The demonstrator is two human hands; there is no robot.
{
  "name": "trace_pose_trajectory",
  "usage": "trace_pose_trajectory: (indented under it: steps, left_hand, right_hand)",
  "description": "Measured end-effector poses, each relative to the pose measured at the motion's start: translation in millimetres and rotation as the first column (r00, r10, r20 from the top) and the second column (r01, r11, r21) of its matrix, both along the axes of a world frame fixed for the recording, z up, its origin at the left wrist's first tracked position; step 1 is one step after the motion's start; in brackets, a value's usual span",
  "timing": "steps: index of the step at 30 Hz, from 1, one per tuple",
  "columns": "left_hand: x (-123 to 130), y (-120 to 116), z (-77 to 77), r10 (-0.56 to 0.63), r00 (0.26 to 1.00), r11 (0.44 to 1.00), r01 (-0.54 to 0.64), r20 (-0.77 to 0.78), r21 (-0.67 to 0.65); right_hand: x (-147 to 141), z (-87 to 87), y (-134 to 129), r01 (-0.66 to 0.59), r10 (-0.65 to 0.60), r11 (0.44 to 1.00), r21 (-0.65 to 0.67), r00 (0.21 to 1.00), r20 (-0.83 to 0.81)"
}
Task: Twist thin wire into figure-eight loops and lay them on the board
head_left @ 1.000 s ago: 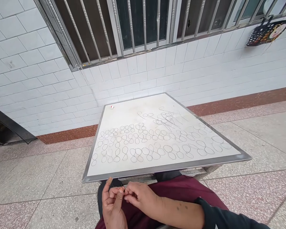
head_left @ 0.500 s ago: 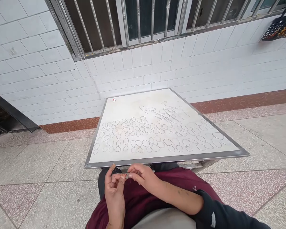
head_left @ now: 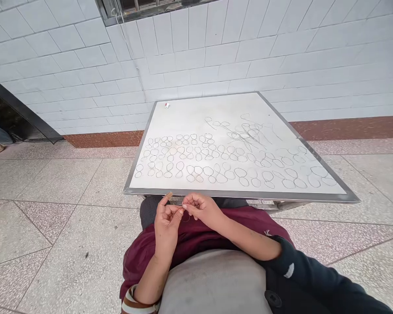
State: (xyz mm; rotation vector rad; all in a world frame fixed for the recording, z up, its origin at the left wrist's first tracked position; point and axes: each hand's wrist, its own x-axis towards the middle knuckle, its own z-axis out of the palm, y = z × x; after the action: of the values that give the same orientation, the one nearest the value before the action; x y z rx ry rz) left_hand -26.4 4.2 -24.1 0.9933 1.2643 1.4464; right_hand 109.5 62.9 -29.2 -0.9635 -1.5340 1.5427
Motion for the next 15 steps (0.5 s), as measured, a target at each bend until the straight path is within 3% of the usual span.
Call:
trace_pose_trajectory:
  steps: [7, 11, 13, 15]
  left_hand:
    - [0, 1, 0.2, -0.027, 0.992, 0.999, 0.032, 0.127, -0.033]
    - [-4, 4, -15.0, 0.032, 0.983, 0.997, -0.020, 0.182, -0.070]
    - [-9, 7, -28.7, -0.001, 0.996, 0.997, 0.007, 0.086, -0.079]
    - [-13, 12, -44.0, -0.198, 0.972, 0.974, 0.181, -0.125, -0.137]
  right_hand:
    - [5, 6.5, 4, -0.024, -0.018, 0.974, -0.226, 0.983, -0.183]
    - [9, 7.3, 12, -0.004, -0.063, 0.965, -0.262, 0.968, -0.244]
    - [10, 11.8, 20, 0.031, -0.089, 0.970, -0.242, 0.968, -0.233]
    - [11, 19.9, 34, 0.064, -0.105, 0.978, -0.199, 0.974, -0.201]
